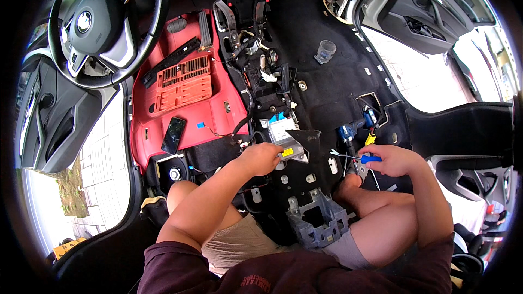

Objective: The person dismantles car interior components using a prying tool and a screwdriver to remove trim pieces, foam insulation, and electrical connectors.

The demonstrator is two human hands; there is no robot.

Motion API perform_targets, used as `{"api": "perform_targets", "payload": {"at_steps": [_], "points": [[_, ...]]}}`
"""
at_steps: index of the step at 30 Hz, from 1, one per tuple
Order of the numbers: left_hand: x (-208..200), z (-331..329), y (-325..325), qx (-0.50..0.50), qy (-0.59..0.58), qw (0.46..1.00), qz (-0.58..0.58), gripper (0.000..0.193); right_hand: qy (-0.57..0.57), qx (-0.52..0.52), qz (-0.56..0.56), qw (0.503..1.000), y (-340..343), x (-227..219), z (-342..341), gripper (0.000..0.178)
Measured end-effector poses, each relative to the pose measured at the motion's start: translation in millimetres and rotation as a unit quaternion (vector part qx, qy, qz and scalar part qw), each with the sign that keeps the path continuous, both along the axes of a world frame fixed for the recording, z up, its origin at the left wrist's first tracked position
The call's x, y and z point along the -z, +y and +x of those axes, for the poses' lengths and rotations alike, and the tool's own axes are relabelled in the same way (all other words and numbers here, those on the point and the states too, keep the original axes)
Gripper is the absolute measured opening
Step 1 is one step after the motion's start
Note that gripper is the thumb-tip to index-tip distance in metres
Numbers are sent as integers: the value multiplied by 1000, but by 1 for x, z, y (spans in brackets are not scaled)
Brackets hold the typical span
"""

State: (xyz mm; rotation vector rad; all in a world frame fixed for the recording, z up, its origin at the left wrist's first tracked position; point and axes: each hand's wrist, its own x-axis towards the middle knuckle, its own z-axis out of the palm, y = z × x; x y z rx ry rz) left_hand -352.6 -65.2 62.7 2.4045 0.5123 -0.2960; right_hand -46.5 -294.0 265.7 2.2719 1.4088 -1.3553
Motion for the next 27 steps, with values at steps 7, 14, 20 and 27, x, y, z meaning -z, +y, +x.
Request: {"api": "perform_targets", "payload": {"at_steps": [7, 14, 20, 27], "points": [[-4, 0, 1, 1, 3, 1000, 1, 38, -5, -1, -6, 1000, 2, -4, -2, 49], [-11, 1, 0, -3, 10, 1000, -1, 38, -11, 8, -23, 1000, 5, -8, -5, 50], [-5, 1, 1, 2, 2, 1000, 4, 38, -4, 7, -18, 1000, 4, -4, -3, 50], [-6, 1, 1, -3, 11, 1000, 0, 38, -12, -1, -14, 1000, 3, -1, -2, 51]]}}
